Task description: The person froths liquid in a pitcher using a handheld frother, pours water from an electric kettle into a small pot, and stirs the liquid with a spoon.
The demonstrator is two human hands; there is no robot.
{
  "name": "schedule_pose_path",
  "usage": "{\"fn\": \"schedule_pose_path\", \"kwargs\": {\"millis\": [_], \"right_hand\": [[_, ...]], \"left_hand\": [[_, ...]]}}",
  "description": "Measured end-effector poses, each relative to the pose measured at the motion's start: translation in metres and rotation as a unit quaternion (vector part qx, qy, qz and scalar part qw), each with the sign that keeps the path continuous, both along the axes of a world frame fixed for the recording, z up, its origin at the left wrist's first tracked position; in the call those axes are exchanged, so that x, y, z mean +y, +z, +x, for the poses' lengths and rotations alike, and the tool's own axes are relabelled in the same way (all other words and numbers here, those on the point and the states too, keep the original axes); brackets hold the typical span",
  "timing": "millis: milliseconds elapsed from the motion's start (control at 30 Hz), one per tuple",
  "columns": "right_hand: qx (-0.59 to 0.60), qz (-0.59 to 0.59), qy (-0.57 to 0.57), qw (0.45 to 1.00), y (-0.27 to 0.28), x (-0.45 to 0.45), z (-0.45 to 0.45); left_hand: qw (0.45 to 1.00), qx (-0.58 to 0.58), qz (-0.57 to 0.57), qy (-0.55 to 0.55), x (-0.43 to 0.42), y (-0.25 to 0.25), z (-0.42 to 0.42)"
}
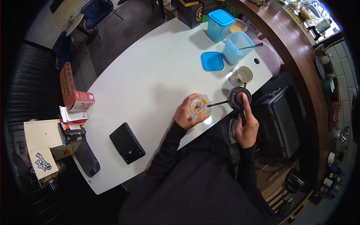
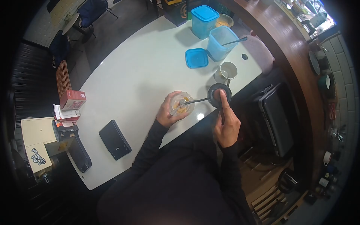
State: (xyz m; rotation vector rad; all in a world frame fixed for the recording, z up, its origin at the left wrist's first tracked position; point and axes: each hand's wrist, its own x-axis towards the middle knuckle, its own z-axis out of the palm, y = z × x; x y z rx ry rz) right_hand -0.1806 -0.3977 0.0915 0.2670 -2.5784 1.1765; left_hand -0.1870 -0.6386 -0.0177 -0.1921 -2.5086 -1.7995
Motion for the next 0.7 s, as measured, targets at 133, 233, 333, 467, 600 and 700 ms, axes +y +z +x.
{"fn": "schedule_pose_path", "kwargs": {"millis": [133,233,333,467,600,700], "right_hand": [[-0.002,0.009,-0.004,1.0,0.0022,0.0027,0.002],[-0.016,0.017,-0.003,1.0,-0.0003,0.0043,0.0042],[-0.015,0.005,0.001,1.0,-0.0001,0.0026,0.0036],[-0.015,0.002,0.002,1.0,0.0041,0.0005,0.002],[-0.021,0.011,-0.006,1.0,0.0095,0.002,-0.0004],[0.0,0.02,-0.008,1.0,0.0086,0.005,-0.0024]], "left_hand": [[1.0,0.004,-0.009,-0.007,-0.0007,0.0044,0.0005],[1.0,0.008,-0.011,-0.008,-0.0015,0.0006,-0.0006],[1.0,0.003,-0.003,-0.006,-0.0011,-0.0027,-0.0012],[1.0,-0.003,-0.001,-0.006,-0.0013,-0.0014,-0.0005],[1.0,-0.004,0.004,-0.009,-0.0017,-0.0011,-0.0006],[1.0,-0.01,0.005,-0.007,-0.0013,-0.001,-0.0005]]}}
